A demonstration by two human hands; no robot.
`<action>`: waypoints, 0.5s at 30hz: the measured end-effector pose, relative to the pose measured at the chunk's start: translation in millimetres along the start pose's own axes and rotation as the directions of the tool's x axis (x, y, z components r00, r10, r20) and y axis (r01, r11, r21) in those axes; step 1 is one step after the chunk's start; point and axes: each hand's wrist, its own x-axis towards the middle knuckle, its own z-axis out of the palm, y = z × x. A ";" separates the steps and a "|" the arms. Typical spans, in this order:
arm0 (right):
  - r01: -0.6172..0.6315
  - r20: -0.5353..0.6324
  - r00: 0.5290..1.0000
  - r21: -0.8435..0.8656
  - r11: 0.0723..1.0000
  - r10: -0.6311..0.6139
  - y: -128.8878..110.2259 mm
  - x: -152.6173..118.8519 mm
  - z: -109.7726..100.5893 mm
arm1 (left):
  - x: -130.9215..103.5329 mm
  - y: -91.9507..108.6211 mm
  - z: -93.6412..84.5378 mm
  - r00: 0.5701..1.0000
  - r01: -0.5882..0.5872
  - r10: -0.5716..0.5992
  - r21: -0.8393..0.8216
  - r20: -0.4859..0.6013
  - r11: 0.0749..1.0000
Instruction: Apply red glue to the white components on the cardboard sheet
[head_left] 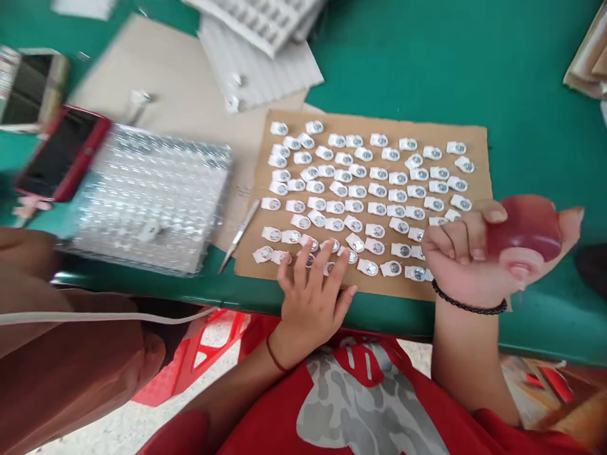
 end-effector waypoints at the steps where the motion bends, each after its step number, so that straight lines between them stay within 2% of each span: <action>1: 0.011 0.023 1.000 0.061 0.998 -0.013 -1.4 0.6 -1.7 | -2.5 -1.5 -1.6 0.998 -0.018 0.015 -0.049 -0.054 0.999; 5: 0.053 0.048 0.997 0.258 0.965 -0.068 5.5 4.4 -9.7 | -16.8 -18.3 -15.1 0.959 -0.052 -0.013 -0.221 -0.283 0.974; 8: 0.064 -0.001 0.998 0.349 0.935 -0.068 10.6 6.6 -14.7 | -27.3 -43.4 -31.5 0.914 0.030 -0.090 -0.157 -0.395 0.987; 10: 0.084 -0.059 0.996 0.367 0.926 -0.067 12.7 6.5 -17.2 | -32.6 -63.2 -43.2 0.910 0.149 -0.164 -0.068 -0.380 0.987; 12: 0.103 -0.047 0.995 0.365 0.925 -0.092 15.0 6.2 -19.1 | -35.4 -81.0 -53.3 0.926 0.273 -0.260 0.009 -0.274 0.962; 15: 0.099 0.015 0.994 0.349 0.932 -0.111 19.8 8.4 -21.5 | -28.1 -98.2 -62.2 0.929 0.319 -0.309 0.017 -0.206 0.948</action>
